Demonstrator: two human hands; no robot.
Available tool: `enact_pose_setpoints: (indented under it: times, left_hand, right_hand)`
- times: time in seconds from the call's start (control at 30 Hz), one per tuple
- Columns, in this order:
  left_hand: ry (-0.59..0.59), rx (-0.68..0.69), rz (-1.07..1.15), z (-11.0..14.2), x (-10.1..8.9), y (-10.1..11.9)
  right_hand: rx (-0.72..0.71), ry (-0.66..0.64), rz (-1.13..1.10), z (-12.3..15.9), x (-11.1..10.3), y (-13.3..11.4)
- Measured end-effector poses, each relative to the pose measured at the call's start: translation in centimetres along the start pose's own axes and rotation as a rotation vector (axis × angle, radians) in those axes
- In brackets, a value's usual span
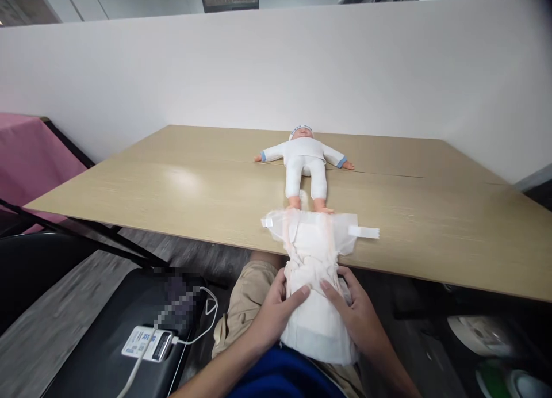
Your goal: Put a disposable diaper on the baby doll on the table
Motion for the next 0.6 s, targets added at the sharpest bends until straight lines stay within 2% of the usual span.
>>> enact_pose_setpoints:
  times: [0.07,0.13,0.2,0.27,0.33,0.4,0.5,0.6]
  left_hand:
    - [0.016,-0.023,-0.015,0.1,-0.8,-0.9]
    - [0.014,-0.034,-0.023,0.2,-1.2,-1.5]
    - [0.002,-0.040,-0.034,0.4,-1.3,-1.8]
    - [0.000,-0.053,-0.048,0.5,-1.3,-2.0]
    - [0.016,-0.073,-0.059,0.5,-1.3,-2.2]
    - [0.036,-0.079,-0.072,0.5,-1.2,-2.3]
    - [0.049,-0.064,-0.113,0.6,-1.2,-2.5]
    - [0.065,-0.053,-0.187,0.8,-1.5,-2.9]
  right_hand:
    - [-0.033,0.033,0.159,-0.1,-0.4,1.0]
    - [-0.150,0.180,0.346,0.0,-1.1,1.0]
    - [-0.357,0.373,0.487,0.2,-1.6,-0.1]
    - [-0.591,0.457,0.566,0.2,-1.2,-1.7]
    - [-0.765,0.394,0.634,-0.4,-0.3,-3.0]
    - [-0.832,0.264,0.706,-1.6,0.8,-3.7]
    - [-0.797,0.075,0.783,-3.9,2.1,-3.8]
    - [-0.744,-0.051,0.867,-5.9,3.2,-3.2]
Point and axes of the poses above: each hand's wrist, its own z-axis away from the middle knuckle, its own x-axis out of the palm, y = z × x, the point moved 5 cm from there along -z, towards the middle knuckle, and after that the axes turned 9 degrees about -z, right-handed, at the moved point
